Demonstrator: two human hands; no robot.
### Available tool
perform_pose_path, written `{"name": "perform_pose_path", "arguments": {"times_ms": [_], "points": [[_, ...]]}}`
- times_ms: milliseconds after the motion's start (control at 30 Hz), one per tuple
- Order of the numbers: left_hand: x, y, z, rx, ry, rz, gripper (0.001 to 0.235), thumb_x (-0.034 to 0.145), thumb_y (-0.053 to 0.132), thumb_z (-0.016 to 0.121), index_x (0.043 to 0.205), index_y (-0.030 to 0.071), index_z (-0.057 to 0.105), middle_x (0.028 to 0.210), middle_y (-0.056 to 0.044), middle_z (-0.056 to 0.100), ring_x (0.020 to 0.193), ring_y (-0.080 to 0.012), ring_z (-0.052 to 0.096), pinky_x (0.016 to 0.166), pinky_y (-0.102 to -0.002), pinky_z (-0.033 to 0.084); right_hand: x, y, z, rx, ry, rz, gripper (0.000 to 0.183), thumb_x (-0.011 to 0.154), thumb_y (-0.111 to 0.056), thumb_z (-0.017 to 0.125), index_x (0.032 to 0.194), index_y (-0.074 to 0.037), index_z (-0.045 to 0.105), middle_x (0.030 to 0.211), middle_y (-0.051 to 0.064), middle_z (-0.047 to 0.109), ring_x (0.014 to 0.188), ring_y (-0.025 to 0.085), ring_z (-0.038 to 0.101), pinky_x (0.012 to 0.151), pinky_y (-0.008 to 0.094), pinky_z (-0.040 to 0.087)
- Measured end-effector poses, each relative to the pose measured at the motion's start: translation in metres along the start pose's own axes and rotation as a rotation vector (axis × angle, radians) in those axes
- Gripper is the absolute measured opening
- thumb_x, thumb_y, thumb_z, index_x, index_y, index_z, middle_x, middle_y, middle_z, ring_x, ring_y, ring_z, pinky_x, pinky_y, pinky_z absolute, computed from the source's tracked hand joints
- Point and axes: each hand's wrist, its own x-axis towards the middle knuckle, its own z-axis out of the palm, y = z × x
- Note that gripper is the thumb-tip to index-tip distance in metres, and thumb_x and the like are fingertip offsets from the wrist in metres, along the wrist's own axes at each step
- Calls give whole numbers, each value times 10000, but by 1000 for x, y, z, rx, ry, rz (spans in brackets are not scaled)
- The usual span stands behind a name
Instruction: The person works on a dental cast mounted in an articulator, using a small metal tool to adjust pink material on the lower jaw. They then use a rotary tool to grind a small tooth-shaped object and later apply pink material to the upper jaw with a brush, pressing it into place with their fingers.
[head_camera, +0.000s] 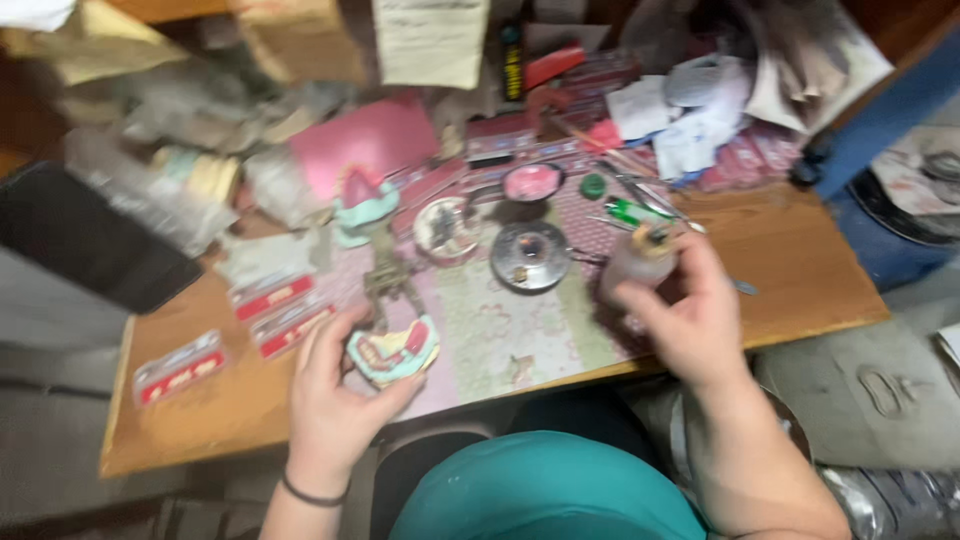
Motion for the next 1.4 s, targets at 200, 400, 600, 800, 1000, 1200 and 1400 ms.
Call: {"name": "perform_pose_path", "arguments": {"times_ms": [200,400,600,800,1000,1200,1400], "points": [[3,23,7,107,-54,-36,758,582,338,946,1278,162,704,1208,-28,717,1120,-202,658,953,-349,520,37,40,-89,-317,295,-112,557,916,-175,776,1421,-49,577,1235,64,644,1057,144,594,964,293,478],[3,22,15,238,-25,117,676,635,417,931,1232,194,707,1177,10,729,1084,-190,685,870,-349,549,48,64,-112,-276,254,-37,529,945,-218,722,1438,-87,584,1205,-6,623,1043,85,555,958,256,460],[6,22,14,242,-117,183,634,673,413,903,1224,181,693,1262,-3,721,1173,-196,676,950,-364,531,16,53,-106,-594,494,-411,276,1008,4,816,1180,28,600,1119,174,552,906,252,522,803,361,465],[14,21,14,260,-213,290,652,733,476,872,1271,157,687,1276,-44,726,1176,-263,661,954,-407,497,29,52,-91,-1046,-108,-291,84,962,-147,685,1031,-135,732,1022,50,747,967,316,668,883,450,513],[14,18,14,272,-226,311,662,714,503,880,1267,192,693,1180,-3,759,990,-273,657,838,-402,505,40,38,-83,-1211,-275,-344,203,871,-55,598,1049,-98,684,924,150,698,910,409,660,830,505,529],[12,11,14,295,-283,250,690,704,524,902,1291,234,686,1213,42,756,960,-267,616,778,-399,514,53,13,-69,-1342,-519,95,325,818,-113,581,1136,-64,627,1150,206,713,1097,419,681,905,512,538],[15,5,10,276,-309,324,715,752,538,860,1338,182,658,1193,18,752,970,-287,606,769,-416,507,60,18,-67,-1411,-565,151,297,833,-173,607,1115,-77,616,1085,186,734,1047,406,700,856,505,552]]}}
